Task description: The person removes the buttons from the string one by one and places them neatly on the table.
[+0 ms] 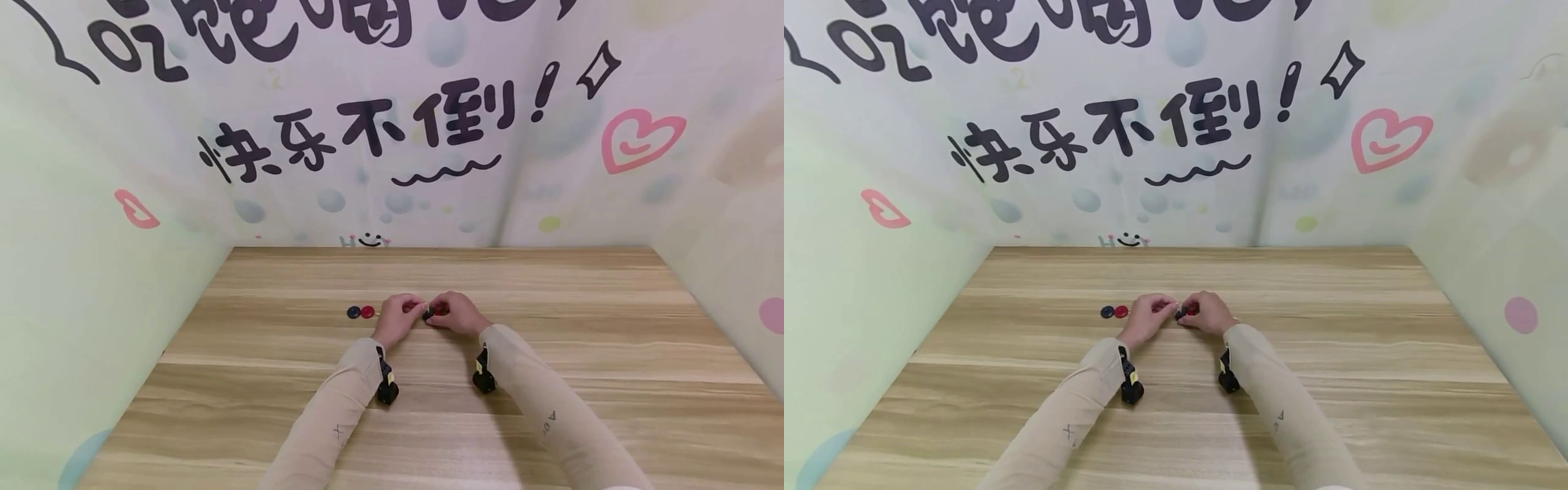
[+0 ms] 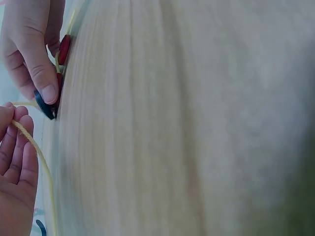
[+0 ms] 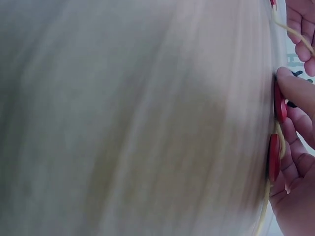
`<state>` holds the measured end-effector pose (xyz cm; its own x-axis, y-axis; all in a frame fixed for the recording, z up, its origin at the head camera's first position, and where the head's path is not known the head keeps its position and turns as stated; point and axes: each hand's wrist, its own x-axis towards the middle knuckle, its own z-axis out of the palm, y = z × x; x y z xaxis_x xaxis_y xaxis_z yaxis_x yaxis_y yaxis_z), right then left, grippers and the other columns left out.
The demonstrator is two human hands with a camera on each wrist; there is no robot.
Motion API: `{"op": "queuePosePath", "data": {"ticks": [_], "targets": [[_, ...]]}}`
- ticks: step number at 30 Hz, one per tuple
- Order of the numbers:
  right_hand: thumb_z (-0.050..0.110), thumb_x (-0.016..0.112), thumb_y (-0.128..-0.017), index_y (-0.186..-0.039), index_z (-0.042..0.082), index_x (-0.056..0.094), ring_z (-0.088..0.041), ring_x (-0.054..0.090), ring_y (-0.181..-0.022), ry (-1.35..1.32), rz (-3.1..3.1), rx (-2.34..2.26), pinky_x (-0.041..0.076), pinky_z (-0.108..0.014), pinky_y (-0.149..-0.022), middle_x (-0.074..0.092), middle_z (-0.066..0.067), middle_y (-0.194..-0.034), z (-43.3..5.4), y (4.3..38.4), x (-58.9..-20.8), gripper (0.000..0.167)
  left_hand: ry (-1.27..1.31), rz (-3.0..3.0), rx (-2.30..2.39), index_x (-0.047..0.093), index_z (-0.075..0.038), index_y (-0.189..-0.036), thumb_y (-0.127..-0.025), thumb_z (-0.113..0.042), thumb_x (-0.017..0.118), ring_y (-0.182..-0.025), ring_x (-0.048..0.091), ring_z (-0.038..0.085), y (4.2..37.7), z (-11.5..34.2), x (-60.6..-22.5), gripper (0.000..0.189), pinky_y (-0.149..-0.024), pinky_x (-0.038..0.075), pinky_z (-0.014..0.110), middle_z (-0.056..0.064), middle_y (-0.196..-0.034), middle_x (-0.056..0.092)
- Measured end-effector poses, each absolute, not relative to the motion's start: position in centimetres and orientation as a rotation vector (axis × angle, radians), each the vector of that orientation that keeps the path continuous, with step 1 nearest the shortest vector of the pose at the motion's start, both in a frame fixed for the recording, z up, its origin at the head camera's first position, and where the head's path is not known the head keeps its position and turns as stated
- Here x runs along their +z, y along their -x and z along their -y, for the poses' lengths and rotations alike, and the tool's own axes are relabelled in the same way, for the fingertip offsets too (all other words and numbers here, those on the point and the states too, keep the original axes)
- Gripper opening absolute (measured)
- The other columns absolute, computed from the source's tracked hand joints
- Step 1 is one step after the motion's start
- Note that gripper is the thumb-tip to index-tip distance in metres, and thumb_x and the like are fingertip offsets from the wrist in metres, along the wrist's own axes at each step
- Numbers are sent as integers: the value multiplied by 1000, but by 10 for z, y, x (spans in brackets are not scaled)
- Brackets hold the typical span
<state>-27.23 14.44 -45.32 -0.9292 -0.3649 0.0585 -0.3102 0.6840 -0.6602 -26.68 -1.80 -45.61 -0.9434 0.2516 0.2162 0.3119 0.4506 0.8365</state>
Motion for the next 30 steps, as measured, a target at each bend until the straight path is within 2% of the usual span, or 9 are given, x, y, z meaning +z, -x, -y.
{"op": "queuePosePath", "data": {"ticks": [4,14,21,30], "targets": [[12,72,-74,-85,2,62,-13,50,-70,550,-2806,-1099,42,-26,-66,58,-2,-75,-144,273,-454,18,527,2595,-1540,67,-2,-84,-83,-11,61,-68,56,9,267,19,-456,11,-63,45,20,5,-78,65],[4,68,-76,-85,1,58,-14,51,-71,544,-2800,-1192,43,-26,-66,58,-4,-76,-144,271,-452,13,524,2574,-1535,67,-1,-85,-83,-8,61,-69,57,10,266,26,-454,10,-64,46,20,7,-77,65],[5,64,-79,-86,1,62,-12,51,-69,555,-2828,-1193,42,-25,-63,60,-4,-76,-143,270,-453,9,470,2574,-1548,67,0,-84,-83,-8,62,-68,56,11,265,29,-453,10,-63,46,20,7,-75,64],[8,56,-85,-93,1,64,-11,51,-64,525,-2824,-1164,43,-23,-58,61,-5,-80,-145,270,-452,13,443,2591,-1536,67,0,-85,-83,-10,62,-69,56,12,265,31,-453,11,-64,46,21,7,-76,64]]}}
